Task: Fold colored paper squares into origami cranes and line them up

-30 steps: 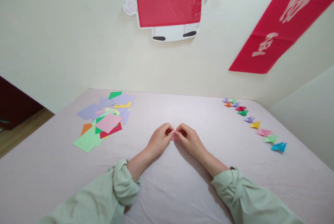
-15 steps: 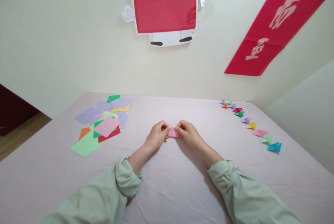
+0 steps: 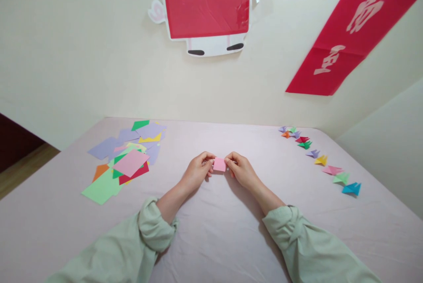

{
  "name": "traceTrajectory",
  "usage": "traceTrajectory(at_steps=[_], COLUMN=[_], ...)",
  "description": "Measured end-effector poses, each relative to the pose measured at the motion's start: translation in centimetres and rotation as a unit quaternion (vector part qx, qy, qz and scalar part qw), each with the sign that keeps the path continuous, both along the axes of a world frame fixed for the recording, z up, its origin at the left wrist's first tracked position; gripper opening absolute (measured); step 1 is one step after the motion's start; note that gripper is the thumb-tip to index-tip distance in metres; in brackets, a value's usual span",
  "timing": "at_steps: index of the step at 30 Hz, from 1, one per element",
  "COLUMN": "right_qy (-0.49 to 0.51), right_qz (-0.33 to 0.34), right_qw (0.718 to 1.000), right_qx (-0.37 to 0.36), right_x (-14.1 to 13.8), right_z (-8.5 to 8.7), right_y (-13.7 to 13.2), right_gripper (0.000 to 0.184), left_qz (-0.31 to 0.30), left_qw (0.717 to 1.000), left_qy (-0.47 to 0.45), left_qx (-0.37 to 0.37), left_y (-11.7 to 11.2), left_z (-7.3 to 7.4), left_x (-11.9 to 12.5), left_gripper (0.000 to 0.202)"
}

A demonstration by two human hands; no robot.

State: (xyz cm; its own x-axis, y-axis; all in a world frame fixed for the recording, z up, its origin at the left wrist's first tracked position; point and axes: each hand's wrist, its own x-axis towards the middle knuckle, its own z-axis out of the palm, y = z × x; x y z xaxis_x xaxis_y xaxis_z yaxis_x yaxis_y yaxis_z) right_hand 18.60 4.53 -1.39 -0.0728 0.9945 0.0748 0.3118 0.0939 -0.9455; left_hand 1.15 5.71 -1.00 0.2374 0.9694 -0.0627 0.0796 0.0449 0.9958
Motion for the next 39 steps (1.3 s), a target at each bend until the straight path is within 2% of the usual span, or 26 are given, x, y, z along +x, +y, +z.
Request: traceTrajectory(at_steps=[12,22,24,27,31,34,36,39], right_qy=[-0.009,0.0,-0.002,0.006,0.025,0.04,0.046,0.039], right_qz=[0.008,0.02,0.016,0.013,0.036,0.066,0.076,0.056], right_qw=[1.0,1.0,1.0,1.0,0.999,0.997,0.996,0.997], right_qx=[0.006,-0.004,-0.006,-0.006,0.0,0.005,0.012,0.024], right_x=[0.04,-0.14,-0.1,-0.03,-0.09,-0.24,-0.3,-0.3], right_z=[0.29,0.31,0.36,0.37,0.29,0.33,0.4,0.47], right_y=[0.02,-0.15,-0.12,-0.1,-0.28,-0.5,-0.57,-0.55], right_gripper=[0.021,0.02,0.023,0.022,0.018,0.027,0.023,0.015], left_qz=[-0.036,-0.024,-0.013,-0.008,-0.004,-0.011,-0.024,-0.047], left_qw=[0.999,0.98,0.982,0.992,0.997,0.998,0.997,0.995], left_qy=[0.018,0.125,0.114,0.074,0.05,0.051,0.059,0.069], left_qx=[0.021,0.152,0.148,0.1,0.056,0.046,0.05,0.054], left_y=[-0.01,-0.68,-0.54,-0.34,-0.31,-0.39,-0.43,-0.43], left_z=[-0.4,-0.88,-0.85,-0.66,-0.18,0.06,0.03,-0.22], left_x=[-0.14,0.08,0.03,-0.06,-0.09,-0.07,-0.04,0.05], left_gripper=[0.028,0.025,0.02,0.015,0.016,0.019,0.019,0.018])
